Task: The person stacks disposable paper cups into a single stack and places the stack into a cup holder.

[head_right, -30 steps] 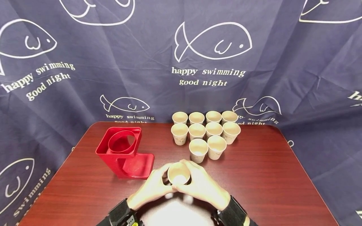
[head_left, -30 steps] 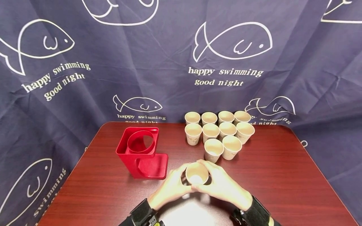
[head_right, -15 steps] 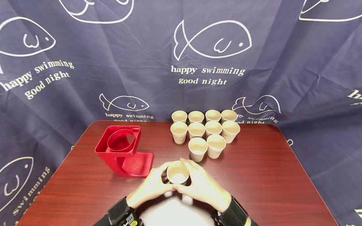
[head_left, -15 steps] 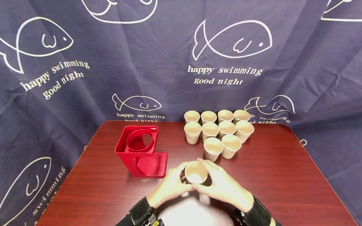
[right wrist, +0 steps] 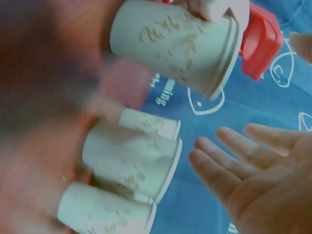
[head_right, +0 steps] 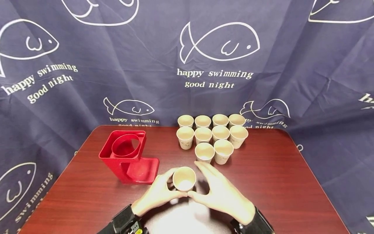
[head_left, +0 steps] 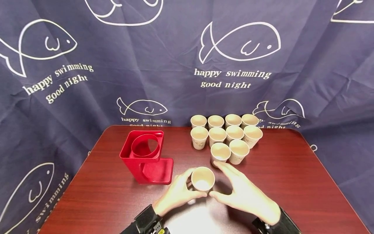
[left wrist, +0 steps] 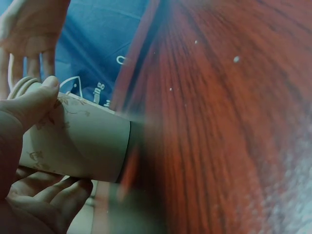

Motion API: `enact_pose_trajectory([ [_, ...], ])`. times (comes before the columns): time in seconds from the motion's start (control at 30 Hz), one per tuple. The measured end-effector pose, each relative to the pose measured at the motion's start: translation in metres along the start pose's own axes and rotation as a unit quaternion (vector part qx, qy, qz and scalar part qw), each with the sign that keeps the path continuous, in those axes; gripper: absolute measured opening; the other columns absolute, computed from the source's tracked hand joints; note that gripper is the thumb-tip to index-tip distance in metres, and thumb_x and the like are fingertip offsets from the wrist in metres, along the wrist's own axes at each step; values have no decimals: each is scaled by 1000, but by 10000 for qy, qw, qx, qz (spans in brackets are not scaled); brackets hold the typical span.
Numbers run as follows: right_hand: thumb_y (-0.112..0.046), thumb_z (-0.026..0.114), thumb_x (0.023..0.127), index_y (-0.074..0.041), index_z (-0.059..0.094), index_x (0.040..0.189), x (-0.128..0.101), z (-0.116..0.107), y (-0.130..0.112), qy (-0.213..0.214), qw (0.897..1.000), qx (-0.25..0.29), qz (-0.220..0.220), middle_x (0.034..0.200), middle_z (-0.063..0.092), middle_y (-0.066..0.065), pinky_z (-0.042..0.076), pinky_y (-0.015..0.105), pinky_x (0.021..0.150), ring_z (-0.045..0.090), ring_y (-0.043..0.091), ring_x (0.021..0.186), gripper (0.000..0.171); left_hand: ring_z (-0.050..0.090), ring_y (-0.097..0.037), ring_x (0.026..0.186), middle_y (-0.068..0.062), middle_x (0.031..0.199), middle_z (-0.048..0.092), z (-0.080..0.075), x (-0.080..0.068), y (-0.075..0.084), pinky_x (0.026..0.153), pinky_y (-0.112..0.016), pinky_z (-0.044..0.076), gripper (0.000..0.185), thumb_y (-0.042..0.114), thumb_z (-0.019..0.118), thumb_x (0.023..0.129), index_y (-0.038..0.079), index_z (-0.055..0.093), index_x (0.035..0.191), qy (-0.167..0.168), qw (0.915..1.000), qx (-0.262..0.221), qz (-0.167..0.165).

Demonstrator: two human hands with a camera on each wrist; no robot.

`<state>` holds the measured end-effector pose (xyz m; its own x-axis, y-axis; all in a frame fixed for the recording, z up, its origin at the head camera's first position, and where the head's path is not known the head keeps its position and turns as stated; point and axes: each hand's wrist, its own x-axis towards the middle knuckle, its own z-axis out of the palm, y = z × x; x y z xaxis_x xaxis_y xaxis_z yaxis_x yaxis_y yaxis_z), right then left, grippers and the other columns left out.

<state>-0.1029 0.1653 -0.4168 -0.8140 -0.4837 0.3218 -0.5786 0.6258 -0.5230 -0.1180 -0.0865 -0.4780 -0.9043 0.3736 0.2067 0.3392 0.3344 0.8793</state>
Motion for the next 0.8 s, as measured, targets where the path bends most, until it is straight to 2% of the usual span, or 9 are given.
enact_pose_trajectory([
  [0.1, -48, 85, 83, -29, 41, 156, 0, -11, -2, 90, 9999, -89, -42, 156, 48, -9, 36, 14, 113, 51, 11, 139, 88, 68, -8, 109, 8, 119, 73, 0, 0, 0, 97, -26, 56, 72, 33, 95, 73, 23, 61, 136, 26, 10000, 28, 31],
  [0.27, -41, 87, 81, -25, 42, 156, 3, -30, -2, 499, 9981, -320, -189, 152, 52, -6, 26, 6, 112, 55, 15, 134, 88, 69, -11, 110, 8, 120, 72, 0, 0, 0, 98, -27, 56, 72, 29, 94, 74, 24, 60, 137, -18, 10000, -22, 49],
  [0.43, -30, 93, 75, -20, 42, 157, 5, -49, 5, 949, 9937, -575, -127, 152, 54, 4, 20, 3, 114, 51, 15, 138, 97, 68, -7, 109, 7, 121, 72, 0, 0, 0, 98, -26, 55, 73, 28, 94, 75, 23, 59, 138, -34, 10000, -32, 18],
  [0.6, -24, 95, 71, -22, 44, 156, 4, -63, 16, 1246, 9899, -666, 79, 151, 55, 5, 20, 4, 115, 47, 9, 140, 99, 69, -10, 109, 6, 121, 72, -1, 0, -1, 98, -25, 55, 73, 33, 93, 75, 23, 58, 139, -57, 10000, 14, -14],
  [0.8, -22, 94, 72, -21, 46, 155, 1, -74, 31, 1546, 9845, -720, 410, 146, 58, 11, 21, 2, 110, 53, 26, 132, 96, 71, -16, 108, 6, 119, 74, -1, 0, -1, 97, -25, 55, 72, 34, 93, 75, 25, 59, 138, -56, 10000, 24, 8],
])
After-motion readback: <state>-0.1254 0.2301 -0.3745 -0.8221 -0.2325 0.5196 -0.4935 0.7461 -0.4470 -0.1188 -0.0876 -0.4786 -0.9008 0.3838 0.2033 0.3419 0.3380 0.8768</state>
